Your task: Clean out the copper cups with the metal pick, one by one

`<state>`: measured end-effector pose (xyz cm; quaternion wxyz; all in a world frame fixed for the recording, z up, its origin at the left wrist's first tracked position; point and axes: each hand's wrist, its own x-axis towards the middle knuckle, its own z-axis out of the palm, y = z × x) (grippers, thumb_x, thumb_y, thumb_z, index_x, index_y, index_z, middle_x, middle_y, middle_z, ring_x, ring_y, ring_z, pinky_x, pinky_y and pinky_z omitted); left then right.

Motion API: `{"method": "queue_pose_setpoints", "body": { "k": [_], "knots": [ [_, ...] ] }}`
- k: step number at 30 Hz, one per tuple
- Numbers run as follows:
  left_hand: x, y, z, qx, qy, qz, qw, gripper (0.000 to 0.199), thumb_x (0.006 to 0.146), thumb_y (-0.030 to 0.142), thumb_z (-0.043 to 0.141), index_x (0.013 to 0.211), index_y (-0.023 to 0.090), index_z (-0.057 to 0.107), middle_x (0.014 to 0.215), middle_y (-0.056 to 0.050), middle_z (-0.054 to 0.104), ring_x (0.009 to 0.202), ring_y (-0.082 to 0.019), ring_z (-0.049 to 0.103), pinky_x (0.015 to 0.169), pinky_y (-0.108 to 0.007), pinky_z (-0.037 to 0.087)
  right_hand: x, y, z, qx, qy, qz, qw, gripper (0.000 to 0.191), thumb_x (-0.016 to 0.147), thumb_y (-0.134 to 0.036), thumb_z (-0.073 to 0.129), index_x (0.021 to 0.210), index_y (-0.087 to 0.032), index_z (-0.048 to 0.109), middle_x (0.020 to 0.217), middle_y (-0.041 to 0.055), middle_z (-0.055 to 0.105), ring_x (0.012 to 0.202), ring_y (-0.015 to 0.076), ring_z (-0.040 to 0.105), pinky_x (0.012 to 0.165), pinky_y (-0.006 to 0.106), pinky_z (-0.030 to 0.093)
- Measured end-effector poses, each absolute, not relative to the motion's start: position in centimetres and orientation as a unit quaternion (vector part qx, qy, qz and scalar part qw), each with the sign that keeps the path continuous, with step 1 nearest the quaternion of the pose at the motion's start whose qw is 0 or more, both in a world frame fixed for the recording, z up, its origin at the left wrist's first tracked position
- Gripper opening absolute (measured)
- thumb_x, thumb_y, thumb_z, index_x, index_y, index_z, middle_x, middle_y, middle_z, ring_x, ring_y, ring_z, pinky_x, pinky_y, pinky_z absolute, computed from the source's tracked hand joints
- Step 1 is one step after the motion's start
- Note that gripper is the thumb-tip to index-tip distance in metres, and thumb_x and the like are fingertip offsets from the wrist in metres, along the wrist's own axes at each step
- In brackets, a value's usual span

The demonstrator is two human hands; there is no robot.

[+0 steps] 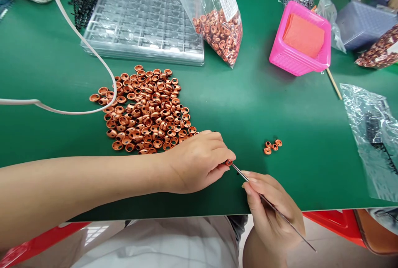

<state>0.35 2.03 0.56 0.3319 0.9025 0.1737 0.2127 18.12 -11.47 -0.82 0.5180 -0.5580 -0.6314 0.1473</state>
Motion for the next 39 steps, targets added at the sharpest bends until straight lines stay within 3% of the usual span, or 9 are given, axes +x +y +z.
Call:
{"method": "queue_pose_setpoints", "body": {
  "k": [20, 39],
  "knots": [
    [0.36, 2.01, 0.55, 0.903, 0.173, 0.205, 0.335, 0.015, 0.088, 0.011, 0.054, 0.099, 0.015, 0.063, 0.085, -0.005, 0.067, 0.081, -0.018, 0.055, 0.075, -0.031, 0.043, 18.29, -11.48, -0.83, -0.554, -0.643, 0.165, 0.502, 0.047, 0.075, 0.01, 0.059, 0.112, -0.018, 0.064, 0.104, 0.0063, 0.071, 0.091, 0.0193, 0.07, 0.069, 0.033, 0.059],
    [0.34, 2.01, 0.51, 0.905, 0.171, 0.209, 0.327, 0.015, 0.089, 0.011, 0.053, 0.099, 0.016, 0.062, 0.084, -0.004, 0.066, 0.08, -0.017, 0.055, 0.074, -0.031, 0.043, 17.92, -11.52, -0.89, -0.573, -0.624, 0.142, 0.512, 0.042, 0.076, 0.006, 0.06, 0.108, -0.022, 0.065, 0.096, 0.0037, 0.072, 0.086, 0.0184, 0.071, 0.068, 0.033, 0.061]
  ]
}}
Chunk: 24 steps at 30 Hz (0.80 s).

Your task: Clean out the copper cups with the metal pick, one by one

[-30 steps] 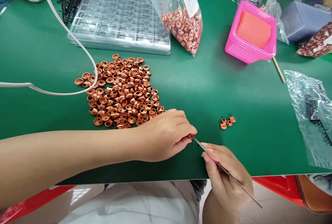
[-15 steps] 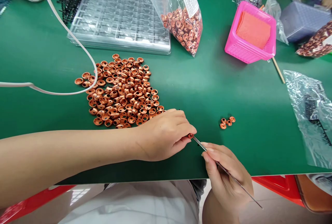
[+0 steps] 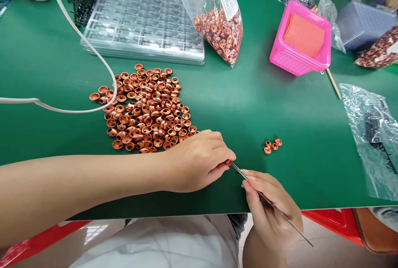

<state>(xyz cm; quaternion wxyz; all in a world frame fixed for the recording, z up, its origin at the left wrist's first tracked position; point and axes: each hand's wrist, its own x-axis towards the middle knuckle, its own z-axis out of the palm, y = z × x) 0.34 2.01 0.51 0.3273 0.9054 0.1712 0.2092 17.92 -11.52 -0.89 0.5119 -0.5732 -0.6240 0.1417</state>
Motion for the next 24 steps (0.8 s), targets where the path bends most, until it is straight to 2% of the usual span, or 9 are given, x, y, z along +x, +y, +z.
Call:
{"method": "queue_pose_setpoints", "body": {
  "k": [14, 24],
  "knots": [
    [0.27, 1.99, 0.57, 0.906, 0.171, 0.202, 0.33, 0.015, 0.09, 0.012, 0.053, 0.101, 0.016, 0.061, 0.085, -0.005, 0.066, 0.081, -0.017, 0.055, 0.074, -0.031, 0.043, 18.23, -11.53, -0.83, -0.563, -0.637, 0.148, 0.505, 0.044, 0.075, 0.005, 0.061, 0.11, -0.021, 0.066, 0.098, 0.0042, 0.073, 0.088, 0.0192, 0.071, 0.066, 0.032, 0.061],
    [0.21, 2.0, 0.67, 0.908, 0.165, 0.198, 0.329, 0.017, 0.093, 0.013, 0.049, 0.101, 0.015, 0.063, 0.085, -0.007, 0.067, 0.083, -0.019, 0.055, 0.074, -0.031, 0.042, 18.13, -11.51, -0.9, -0.554, -0.639, 0.155, 0.51, 0.047, 0.074, 0.01, 0.059, 0.112, -0.019, 0.064, 0.099, 0.0056, 0.071, 0.091, 0.0194, 0.07, 0.069, 0.033, 0.06]
  ]
}}
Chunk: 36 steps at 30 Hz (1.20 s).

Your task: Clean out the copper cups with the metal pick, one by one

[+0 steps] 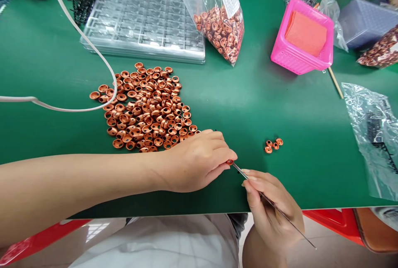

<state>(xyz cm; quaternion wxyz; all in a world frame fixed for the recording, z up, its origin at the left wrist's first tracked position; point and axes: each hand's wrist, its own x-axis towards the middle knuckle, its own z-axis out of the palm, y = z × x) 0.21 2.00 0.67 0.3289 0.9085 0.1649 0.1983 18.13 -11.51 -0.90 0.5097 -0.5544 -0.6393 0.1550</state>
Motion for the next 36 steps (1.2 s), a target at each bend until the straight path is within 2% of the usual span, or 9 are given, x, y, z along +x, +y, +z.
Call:
{"method": "queue_pose_setpoints", "body": {
  "k": [12, 20, 36],
  "knots": [
    [0.27, 2.06, 0.67, 0.912, 0.171, 0.189, 0.321, 0.015, 0.094, 0.014, 0.05, 0.099, 0.014, 0.065, 0.082, -0.006, 0.063, 0.081, -0.019, 0.053, 0.072, -0.03, 0.04, 18.17, -11.61, -0.75, -0.571, -0.638, 0.16, 0.491, 0.044, 0.077, 0.006, 0.06, 0.11, -0.023, 0.064, 0.103, 0.0033, 0.07, 0.089, 0.0171, 0.069, 0.064, 0.031, 0.059],
    [0.17, 2.04, 0.52, 0.912, 0.168, 0.192, 0.321, 0.016, 0.094, 0.015, 0.049, 0.1, 0.014, 0.064, 0.082, -0.006, 0.063, 0.081, -0.019, 0.052, 0.073, -0.031, 0.04, 18.31, -11.53, -0.67, -0.556, -0.647, 0.162, 0.496, 0.046, 0.073, 0.009, 0.062, 0.11, -0.018, 0.065, 0.105, 0.0065, 0.07, 0.091, 0.019, 0.069, 0.067, 0.033, 0.059],
    [0.13, 2.06, 0.68, 0.913, 0.162, 0.19, 0.323, 0.014, 0.094, 0.013, 0.05, 0.099, 0.013, 0.064, 0.084, -0.006, 0.065, 0.082, -0.019, 0.053, 0.073, -0.031, 0.041, 18.29, -11.44, -0.79, -0.544, -0.648, 0.168, 0.506, 0.049, 0.072, 0.012, 0.06, 0.112, -0.017, 0.064, 0.102, 0.0067, 0.071, 0.091, 0.0197, 0.069, 0.068, 0.033, 0.059]
  ]
}}
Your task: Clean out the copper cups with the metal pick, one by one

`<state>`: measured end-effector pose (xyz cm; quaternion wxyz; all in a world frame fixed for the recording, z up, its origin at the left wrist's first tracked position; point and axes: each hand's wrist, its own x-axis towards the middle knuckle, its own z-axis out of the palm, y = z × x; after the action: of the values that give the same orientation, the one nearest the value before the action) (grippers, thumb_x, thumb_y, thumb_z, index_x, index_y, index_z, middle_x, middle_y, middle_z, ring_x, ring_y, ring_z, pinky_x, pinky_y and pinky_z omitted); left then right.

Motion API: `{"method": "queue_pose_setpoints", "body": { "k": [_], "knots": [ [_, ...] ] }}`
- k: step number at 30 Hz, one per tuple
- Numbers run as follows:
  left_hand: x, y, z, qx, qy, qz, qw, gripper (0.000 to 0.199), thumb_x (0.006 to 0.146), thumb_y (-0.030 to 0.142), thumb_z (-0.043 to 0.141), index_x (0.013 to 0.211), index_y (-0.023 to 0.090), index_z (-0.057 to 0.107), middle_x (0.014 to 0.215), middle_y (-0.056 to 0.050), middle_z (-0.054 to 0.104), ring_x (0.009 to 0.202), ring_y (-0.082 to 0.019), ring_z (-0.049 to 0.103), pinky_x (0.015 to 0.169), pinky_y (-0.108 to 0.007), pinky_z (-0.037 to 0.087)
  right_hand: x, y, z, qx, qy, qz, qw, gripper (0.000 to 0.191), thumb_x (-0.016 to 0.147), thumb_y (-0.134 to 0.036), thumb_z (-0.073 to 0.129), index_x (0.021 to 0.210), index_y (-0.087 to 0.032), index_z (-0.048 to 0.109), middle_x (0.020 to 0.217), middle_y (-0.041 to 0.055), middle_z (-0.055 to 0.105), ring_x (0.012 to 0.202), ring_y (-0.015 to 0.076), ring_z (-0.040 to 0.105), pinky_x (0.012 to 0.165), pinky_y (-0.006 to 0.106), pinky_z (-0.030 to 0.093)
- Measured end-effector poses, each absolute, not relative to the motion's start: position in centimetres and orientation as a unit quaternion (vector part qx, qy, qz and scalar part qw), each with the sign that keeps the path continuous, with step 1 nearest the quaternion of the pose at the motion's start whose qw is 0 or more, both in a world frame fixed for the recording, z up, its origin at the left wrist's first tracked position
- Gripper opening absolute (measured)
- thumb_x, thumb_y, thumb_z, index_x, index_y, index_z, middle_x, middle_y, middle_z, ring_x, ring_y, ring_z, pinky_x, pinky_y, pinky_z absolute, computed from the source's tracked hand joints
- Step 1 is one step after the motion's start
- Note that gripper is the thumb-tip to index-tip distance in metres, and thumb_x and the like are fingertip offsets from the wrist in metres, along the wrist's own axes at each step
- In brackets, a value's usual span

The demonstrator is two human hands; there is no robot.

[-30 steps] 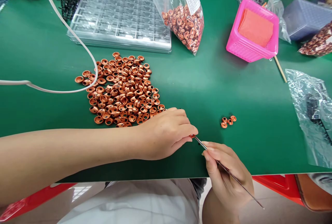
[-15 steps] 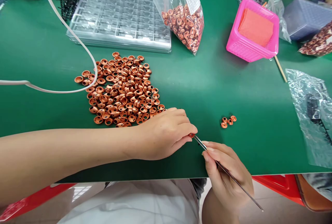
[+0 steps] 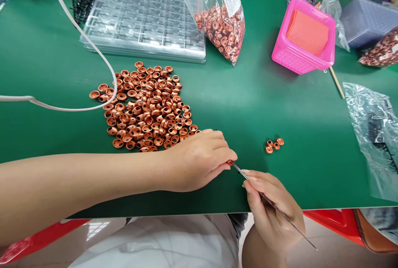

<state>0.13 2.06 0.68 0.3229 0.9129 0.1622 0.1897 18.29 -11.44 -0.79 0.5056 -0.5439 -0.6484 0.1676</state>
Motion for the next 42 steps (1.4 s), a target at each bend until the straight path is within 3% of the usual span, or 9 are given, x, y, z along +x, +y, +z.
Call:
{"method": "queue_pose_setpoints", "body": {
  "k": [11, 20, 42],
  "knots": [
    [0.1, 1.9, 0.4, 0.942, 0.128, 0.178, 0.256, 0.017, 0.094, 0.009, 0.044, 0.094, 0.011, 0.061, 0.078, -0.005, 0.061, 0.076, -0.019, 0.05, 0.067, -0.031, 0.037, 18.2, -11.6, -0.8, -0.556, -0.639, 0.175, 0.502, 0.049, 0.073, 0.01, 0.061, 0.112, -0.02, 0.064, 0.1, 0.0044, 0.072, 0.089, 0.0187, 0.07, 0.068, 0.033, 0.059],
    [-0.2, 1.2, 0.3, 0.934, 0.126, 0.178, 0.283, 0.016, 0.09, 0.004, 0.044, 0.099, 0.011, 0.056, 0.089, -0.009, 0.058, 0.08, -0.018, 0.051, 0.068, -0.028, 0.043, 18.3, -11.5, -0.5, -0.535, -0.658, 0.166, 0.503, 0.047, 0.071, 0.012, 0.062, 0.11, -0.015, 0.066, 0.097, 0.0064, 0.073, 0.084, 0.0178, 0.071, 0.065, 0.031, 0.059],
    [0.2, 1.4, 1.1, 0.908, 0.165, 0.188, 0.335, 0.015, 0.097, 0.013, 0.045, 0.099, 0.012, 0.059, 0.084, -0.006, 0.061, 0.079, -0.016, 0.053, 0.067, -0.026, 0.043, 18.2, -11.5, -0.7, -0.527, -0.642, 0.141, 0.538, 0.049, 0.069, 0.012, 0.061, 0.109, -0.016, 0.065, 0.098, 0.0075, 0.071, 0.085, 0.0191, 0.069, 0.058, 0.03, 0.057]
  ]
}}
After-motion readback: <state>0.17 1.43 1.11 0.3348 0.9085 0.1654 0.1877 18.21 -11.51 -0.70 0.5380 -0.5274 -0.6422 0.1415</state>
